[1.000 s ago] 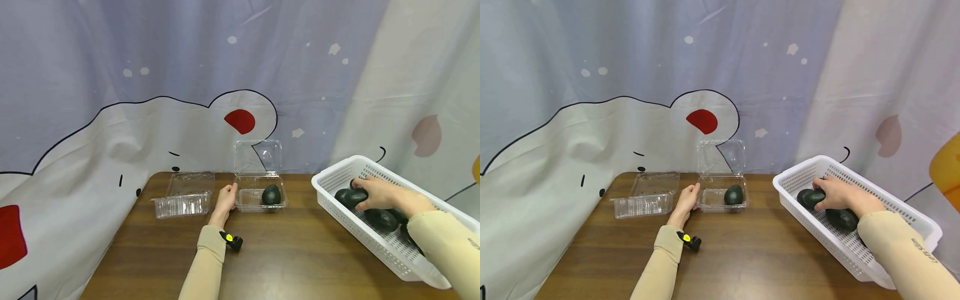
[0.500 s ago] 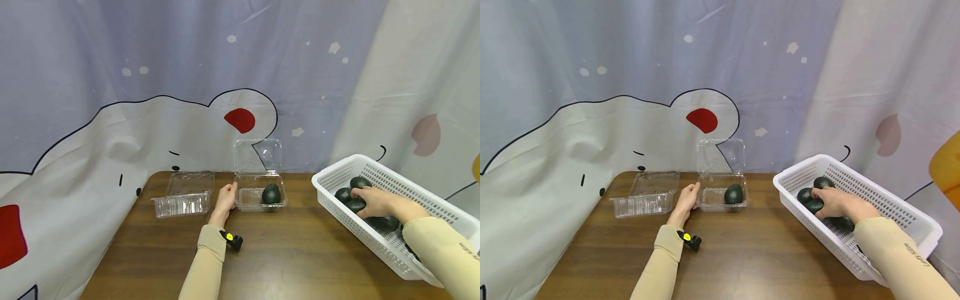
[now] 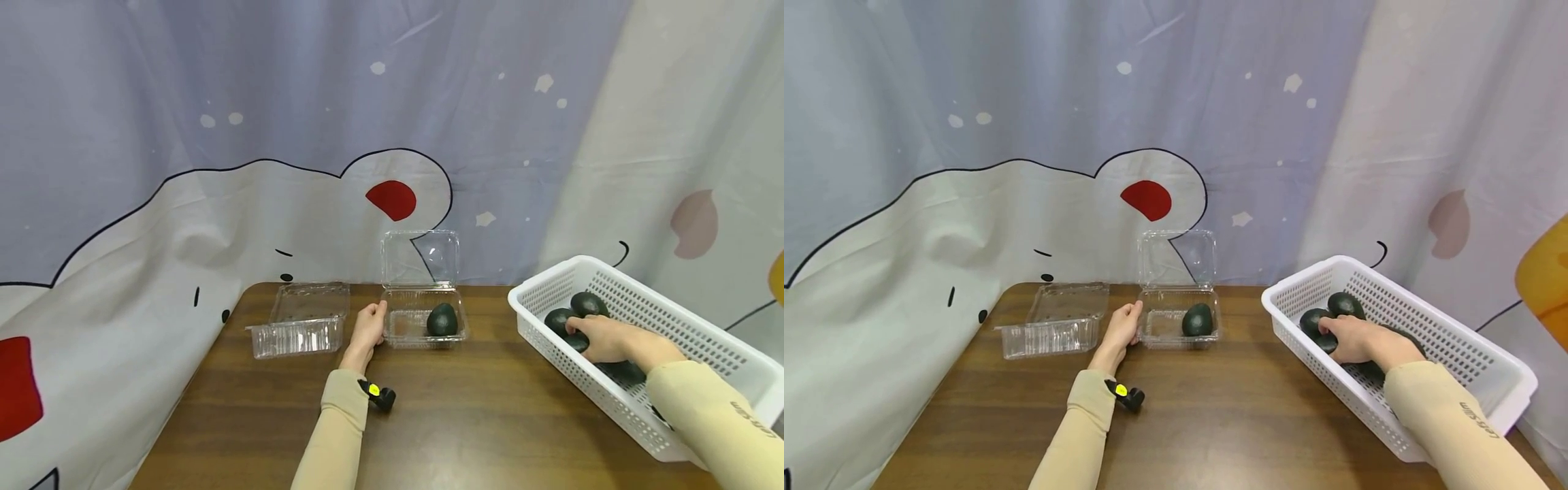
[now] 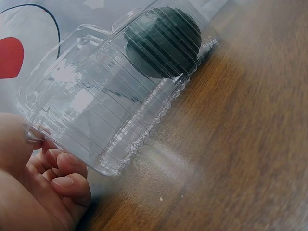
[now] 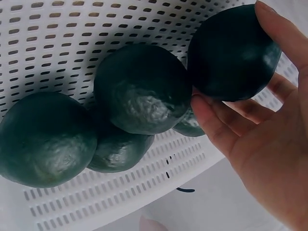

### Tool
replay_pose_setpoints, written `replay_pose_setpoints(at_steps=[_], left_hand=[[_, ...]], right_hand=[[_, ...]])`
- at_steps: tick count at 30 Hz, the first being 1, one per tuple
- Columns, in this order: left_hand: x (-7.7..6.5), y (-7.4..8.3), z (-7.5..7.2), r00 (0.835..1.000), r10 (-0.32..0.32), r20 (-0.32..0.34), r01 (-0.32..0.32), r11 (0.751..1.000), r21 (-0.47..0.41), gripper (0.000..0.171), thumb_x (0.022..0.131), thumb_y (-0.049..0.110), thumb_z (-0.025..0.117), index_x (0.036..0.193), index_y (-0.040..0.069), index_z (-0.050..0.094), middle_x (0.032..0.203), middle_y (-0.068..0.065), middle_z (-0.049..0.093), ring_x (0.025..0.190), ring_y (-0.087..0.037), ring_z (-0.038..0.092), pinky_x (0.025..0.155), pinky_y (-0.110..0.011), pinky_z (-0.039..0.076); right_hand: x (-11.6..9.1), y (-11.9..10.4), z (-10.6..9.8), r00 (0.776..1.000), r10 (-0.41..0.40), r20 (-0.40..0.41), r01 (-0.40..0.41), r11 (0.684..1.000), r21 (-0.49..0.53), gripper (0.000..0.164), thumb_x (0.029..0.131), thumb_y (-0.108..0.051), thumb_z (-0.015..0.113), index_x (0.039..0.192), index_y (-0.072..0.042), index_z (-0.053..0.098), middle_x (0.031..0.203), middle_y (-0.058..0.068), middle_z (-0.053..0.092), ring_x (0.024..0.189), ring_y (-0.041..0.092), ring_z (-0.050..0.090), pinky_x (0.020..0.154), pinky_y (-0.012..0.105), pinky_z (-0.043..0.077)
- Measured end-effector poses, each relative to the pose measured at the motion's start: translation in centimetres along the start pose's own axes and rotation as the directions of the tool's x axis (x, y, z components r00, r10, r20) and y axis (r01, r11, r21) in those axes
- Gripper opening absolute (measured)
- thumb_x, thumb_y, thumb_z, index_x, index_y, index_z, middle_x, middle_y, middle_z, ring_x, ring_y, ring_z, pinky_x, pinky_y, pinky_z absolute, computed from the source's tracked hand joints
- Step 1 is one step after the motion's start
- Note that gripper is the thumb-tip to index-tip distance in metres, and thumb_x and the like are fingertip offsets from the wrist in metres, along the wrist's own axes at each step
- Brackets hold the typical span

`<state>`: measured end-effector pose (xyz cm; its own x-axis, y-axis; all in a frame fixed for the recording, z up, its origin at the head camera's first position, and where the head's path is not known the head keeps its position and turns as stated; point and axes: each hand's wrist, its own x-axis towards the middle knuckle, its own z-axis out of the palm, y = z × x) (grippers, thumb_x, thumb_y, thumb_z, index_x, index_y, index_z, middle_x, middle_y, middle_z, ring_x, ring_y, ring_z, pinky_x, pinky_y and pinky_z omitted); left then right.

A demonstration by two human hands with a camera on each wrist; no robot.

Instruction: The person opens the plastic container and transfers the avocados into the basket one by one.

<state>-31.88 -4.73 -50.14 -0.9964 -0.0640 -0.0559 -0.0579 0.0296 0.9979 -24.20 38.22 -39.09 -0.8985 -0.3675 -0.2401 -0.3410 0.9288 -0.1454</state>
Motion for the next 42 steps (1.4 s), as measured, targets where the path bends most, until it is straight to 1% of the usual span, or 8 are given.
replay_pose_setpoints(at_steps=[6,15,19,23,30,34,37,42], left_hand=[[0.1,-0.1,0.0,1.0,-0.002,-0.001,0.002,1.0,0.007,0.039,0.105,0.031,0.047,0.072,0.011,0.041,0.056,0.002,0.034,0.043,-0.009,0.031,0.041,-0.022,0.028],[0.0,-0.1,0.0,1.0,0.006,-0.002,-0.006,1.0,0.004,0.039,0.105,0.032,0.047,0.072,0.012,0.042,0.057,0.002,0.033,0.044,-0.009,0.032,0.041,-0.022,0.029],[0.0,0.0,0.1,1.0,0.008,-0.001,-0.008,1.0,0.003,0.039,0.105,0.032,0.047,0.072,0.012,0.042,0.057,0.002,0.033,0.045,-0.009,0.032,0.041,-0.022,0.029],[0.0,-0.1,0.1,1.0,0.008,-0.001,-0.008,1.0,-0.003,0.038,0.105,0.031,0.047,0.072,0.012,0.043,0.056,0.002,0.034,0.044,-0.009,0.032,0.041,-0.022,0.029],[0.2,-0.1,0.0,1.0,0.0,-0.004,0.0,1.0,-0.011,0.038,0.105,0.03,0.047,0.072,0.011,0.043,0.054,0.002,0.035,0.042,-0.009,0.032,0.039,-0.021,0.029],[0.1,0.1,0.0,1.0,0.002,-0.012,-0.002,1.0,0.007,0.037,0.105,0.03,0.047,0.074,0.01,0.045,0.055,0.001,0.036,0.043,-0.009,0.033,0.039,-0.021,0.03],[0.1,0.2,0.0,1.0,0.004,-0.014,-0.003,1.0,0.01,0.037,0.105,0.03,0.047,0.074,0.01,0.045,0.055,0.001,0.035,0.042,-0.009,0.032,0.039,-0.021,0.029],[0.0,0.2,0.1,1.0,-0.005,-0.013,0.005,1.0,0.011,0.038,0.105,0.03,0.047,0.073,0.01,0.043,0.054,0.0,0.036,0.041,-0.009,0.031,0.039,-0.021,0.028]], right_hand=[[0.1,0.3,0.4,1.0,0.014,0.023,-0.014,1.0,0.003,0.041,0.073,-0.014,0.074,0.111,-0.006,0.058,0.106,0.02,0.058,0.098,0.036,0.056,0.077,0.053,0.047],[-0.2,0.4,0.7,0.998,0.043,0.035,-0.042,0.999,-0.015,0.04,0.075,-0.013,0.073,0.112,-0.007,0.058,0.105,0.019,0.059,0.092,0.033,0.057,0.073,0.053,0.047],[-0.3,0.4,0.7,0.999,0.037,0.023,-0.037,0.999,-0.017,0.042,0.074,-0.013,0.074,0.113,-0.007,0.058,0.106,0.019,0.059,0.094,0.034,0.058,0.075,0.055,0.048],[-0.7,0.3,0.6,1.0,0.019,-0.002,-0.019,1.0,-0.008,0.047,0.074,-0.018,0.078,0.115,-0.007,0.059,0.106,0.018,0.058,0.097,0.037,0.058,0.079,0.056,0.048],[-1.3,0.0,-0.9,0.999,0.013,-0.046,-0.013,1.0,-0.006,0.063,0.072,-0.036,0.084,0.121,-0.006,0.057,0.113,0.023,0.055,0.101,0.043,0.056,0.078,0.057,0.048],[-1.2,-0.3,-2.4,0.995,-0.008,-0.095,0.006,1.0,-0.02,0.072,0.069,-0.046,0.085,0.121,-0.004,0.057,0.114,0.025,0.055,0.106,0.048,0.053,0.081,0.06,0.046],[-1.0,-0.7,-3.6,0.989,-0.037,-0.14,0.032,0.999,-0.037,0.077,0.067,-0.052,0.084,0.12,-0.003,0.058,0.111,0.024,0.055,0.105,0.048,0.053,0.082,0.061,0.045],[-0.6,-1.6,-5.2,0.974,-0.09,-0.206,0.076,0.994,-0.074,0.072,0.07,-0.048,0.084,0.119,-0.001,0.058,0.11,0.023,0.057,0.103,0.046,0.055,0.083,0.06,0.044]])
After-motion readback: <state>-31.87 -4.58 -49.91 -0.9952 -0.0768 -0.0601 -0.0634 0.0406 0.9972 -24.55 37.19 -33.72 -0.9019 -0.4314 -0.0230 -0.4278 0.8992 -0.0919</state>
